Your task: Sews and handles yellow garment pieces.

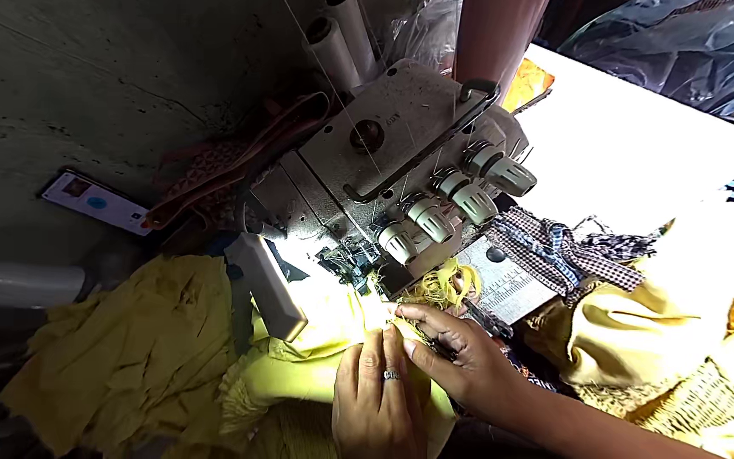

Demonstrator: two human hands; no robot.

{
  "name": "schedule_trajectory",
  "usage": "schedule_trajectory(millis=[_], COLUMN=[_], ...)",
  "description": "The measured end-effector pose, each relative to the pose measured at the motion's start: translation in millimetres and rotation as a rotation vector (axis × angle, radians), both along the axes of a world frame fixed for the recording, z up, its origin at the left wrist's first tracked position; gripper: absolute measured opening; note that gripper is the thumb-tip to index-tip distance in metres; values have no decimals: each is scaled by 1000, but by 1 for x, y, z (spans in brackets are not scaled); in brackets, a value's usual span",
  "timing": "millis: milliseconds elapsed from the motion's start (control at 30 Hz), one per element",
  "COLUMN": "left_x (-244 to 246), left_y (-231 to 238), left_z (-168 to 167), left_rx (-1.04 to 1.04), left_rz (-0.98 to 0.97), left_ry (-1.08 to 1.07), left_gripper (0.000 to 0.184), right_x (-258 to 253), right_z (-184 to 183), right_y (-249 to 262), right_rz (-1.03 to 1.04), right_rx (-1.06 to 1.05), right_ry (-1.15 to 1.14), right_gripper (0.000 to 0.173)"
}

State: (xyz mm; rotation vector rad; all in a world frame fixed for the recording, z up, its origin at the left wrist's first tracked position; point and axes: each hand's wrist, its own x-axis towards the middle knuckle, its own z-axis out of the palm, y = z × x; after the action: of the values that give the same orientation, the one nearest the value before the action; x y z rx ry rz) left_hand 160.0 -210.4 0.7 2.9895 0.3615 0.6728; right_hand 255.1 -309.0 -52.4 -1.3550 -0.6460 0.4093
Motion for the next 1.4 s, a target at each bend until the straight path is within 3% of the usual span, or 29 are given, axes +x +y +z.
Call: schedule_trajectory(millis=[267, 667, 833, 900, 967, 1033, 1100, 1267, 1400], left_x=[8, 16, 2, -34, -83, -125, -141, -94, -59], left_y=[9, 46, 58, 58, 59, 75, 104, 200, 218], left_z=[-1, -9, -13, -12, -16, -38, -68, -79, -63], left_rx=[29, -184, -397, -424, -421, -456, -393, -214, -321], left_rz=[-7, -83, -148, -25, 233, 465, 536, 399, 316], left_ry=[5, -67, -91, -113, -44, 195, 360, 363, 432], left_gripper=[32, 28, 34, 37, 41, 54, 68, 65, 55], right_x=[8, 7, 3, 4, 4, 4, 1, -10, -26], right_z=[6, 3, 2, 0, -2, -4, -6, -11, -29], right_y=[6, 10, 12, 12, 11, 13, 15, 23, 9], right_rz=[47, 71, 50, 43, 41, 38, 14, -67, -133], right_rx=[-8, 10, 26, 44, 59, 80, 106, 152, 100], right_ry=[132, 224, 223, 218, 213, 212, 225, 233, 218], right_gripper=[45, 42, 40, 38, 37, 36, 35, 37, 35])
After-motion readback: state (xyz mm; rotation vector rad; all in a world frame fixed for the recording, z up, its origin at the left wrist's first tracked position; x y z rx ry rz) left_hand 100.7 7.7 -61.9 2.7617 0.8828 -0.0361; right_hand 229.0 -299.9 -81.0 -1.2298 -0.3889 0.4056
